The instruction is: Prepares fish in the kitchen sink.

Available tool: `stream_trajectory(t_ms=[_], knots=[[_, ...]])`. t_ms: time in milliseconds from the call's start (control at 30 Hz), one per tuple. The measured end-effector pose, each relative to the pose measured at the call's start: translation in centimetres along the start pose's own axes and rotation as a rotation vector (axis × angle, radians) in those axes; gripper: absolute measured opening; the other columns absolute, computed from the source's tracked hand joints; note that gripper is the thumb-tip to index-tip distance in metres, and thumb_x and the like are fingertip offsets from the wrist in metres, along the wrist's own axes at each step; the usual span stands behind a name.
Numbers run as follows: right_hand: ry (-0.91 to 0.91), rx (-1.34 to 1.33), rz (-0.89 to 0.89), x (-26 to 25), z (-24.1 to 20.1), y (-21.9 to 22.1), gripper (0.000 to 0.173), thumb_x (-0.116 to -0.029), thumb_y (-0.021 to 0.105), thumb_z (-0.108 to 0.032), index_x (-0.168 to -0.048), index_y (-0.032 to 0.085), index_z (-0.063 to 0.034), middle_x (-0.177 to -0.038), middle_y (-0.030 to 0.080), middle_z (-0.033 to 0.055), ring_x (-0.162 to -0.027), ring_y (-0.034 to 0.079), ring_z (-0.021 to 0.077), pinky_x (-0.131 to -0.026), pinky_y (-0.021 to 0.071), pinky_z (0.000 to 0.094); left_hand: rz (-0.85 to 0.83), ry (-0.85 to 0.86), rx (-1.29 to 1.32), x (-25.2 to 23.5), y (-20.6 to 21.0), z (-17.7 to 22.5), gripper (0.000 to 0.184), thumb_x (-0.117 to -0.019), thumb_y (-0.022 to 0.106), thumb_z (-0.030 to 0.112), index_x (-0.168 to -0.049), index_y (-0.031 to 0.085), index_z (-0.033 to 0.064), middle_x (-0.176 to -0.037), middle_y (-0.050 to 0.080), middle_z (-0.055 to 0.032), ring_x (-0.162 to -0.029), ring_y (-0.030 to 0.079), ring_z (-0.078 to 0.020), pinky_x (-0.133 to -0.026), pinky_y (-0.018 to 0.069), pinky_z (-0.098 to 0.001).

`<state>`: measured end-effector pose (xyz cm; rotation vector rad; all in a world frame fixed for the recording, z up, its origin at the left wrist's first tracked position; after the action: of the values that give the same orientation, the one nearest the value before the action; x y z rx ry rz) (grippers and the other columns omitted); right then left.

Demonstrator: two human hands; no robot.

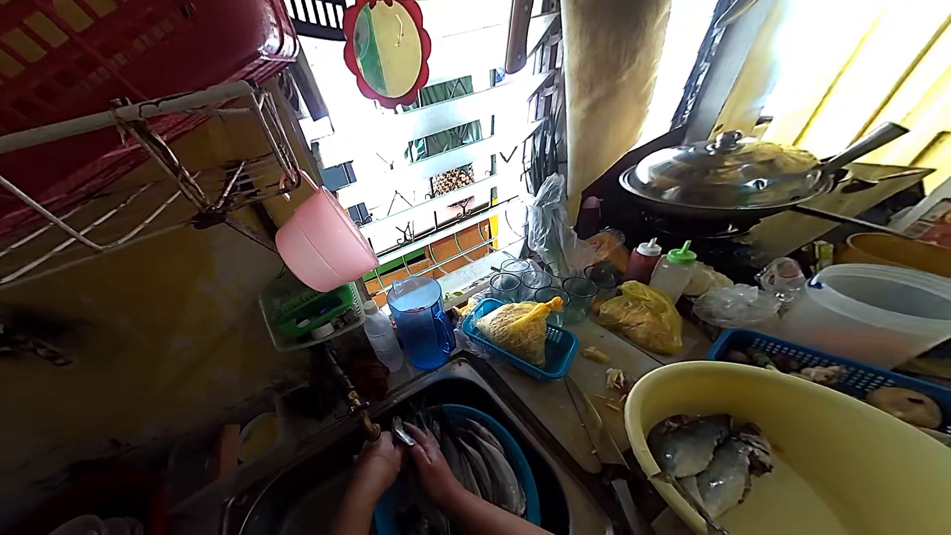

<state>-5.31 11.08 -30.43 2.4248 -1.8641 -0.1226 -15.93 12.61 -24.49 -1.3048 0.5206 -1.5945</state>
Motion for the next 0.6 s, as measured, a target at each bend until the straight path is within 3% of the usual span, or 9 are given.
stream_trajectory(t_ms=[133,200,333,400,600], knots=[[0.05,0.012,0.007,0.3,-0.4,-0.4,0.05,-0.1074,0.03,-0.016,-0.152,0.041,0.0027,-0.146,0.053,0.0226,-0.128,0.058,0.0231,-0.11,0.0448,0.0383,0.033,0.087,0.131,-0.6,0.5,-0.4,0.04,-0.1072,0.051,0.029,-0.126,0.065,-0.0036,-0.149,0.051,-0.0245,-0.137,0.052,-0.0344,-0.115,0.0395,-0.0502],[0.074,0.021,-0.005,0.4,-0.6,-0.7,0.049,-0.1087,0.029,-0.017,-0.152,0.042,0.0039,-0.148,0.051,0.0237,-0.133,0.055,0.0247,-0.113,0.0422,0.0392,0.055,0.123,0.259,-0.8,0.9,-0.6,0.04,-0.1072,0.052,0.028,-0.126,0.064,-0.0052,-0.147,0.052,-0.025,-0.136,0.052,-0.0335,-0.115,0.0391,-0.0472],[0.065,0.014,-0.013,0.4,-0.4,-1.3,0.049,-0.1097,0.028,-0.02,-0.148,0.047,0.0047,-0.15,0.05,0.023,-0.137,0.052,0.0249,-0.116,0.0389,0.0396,0.128,0.118,0.537,-0.8,1.9,-1.1,0.034,-0.1057,0.057,0.026,-0.118,0.068,-0.0036,-0.115,0.068,-0.0196,-0.109,0.065,-0.0273,-0.1,0.0488,-0.0457],[0.073,0.019,-0.024,0.3,0.0,-1.4,0.05,-0.1093,0.028,-0.02,-0.149,0.045,0.0054,-0.149,0.051,0.0242,-0.136,0.052,0.0265,-0.116,0.039,0.0408,0.128,0.064,0.65,-0.3,2.0,-0.9,0.033,-0.1059,0.058,0.026,-0.113,0.067,-0.0052,-0.108,0.067,-0.0191,-0.101,0.063,-0.0258,-0.094,0.0489,-0.0445],[0.158,0.028,-0.07,0.0,0.3,-1.3,0.05,-0.1081,0.03,-0.02,-0.15,0.044,0.0028,-0.142,0.056,0.0238,-0.127,0.058,0.0276,-0.108,0.0456,0.043,0.158,-0.052,0.958,0.0,3.0,-1.5,0.037,-0.1056,0.059,0.026,-0.124,0.062,-0.0053,-0.121,0.067,-0.0193,-0.113,0.063,-0.0259,-0.099,0.0495,-0.0449]])
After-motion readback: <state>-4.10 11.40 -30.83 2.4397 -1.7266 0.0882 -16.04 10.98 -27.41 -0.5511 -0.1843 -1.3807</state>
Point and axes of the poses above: each hand's wrist, its own x-axis away from the middle knuckle, its own y-axis out of the palm, z = x × y, the point moved 6 cm from there along -x, towards the middle knuckle
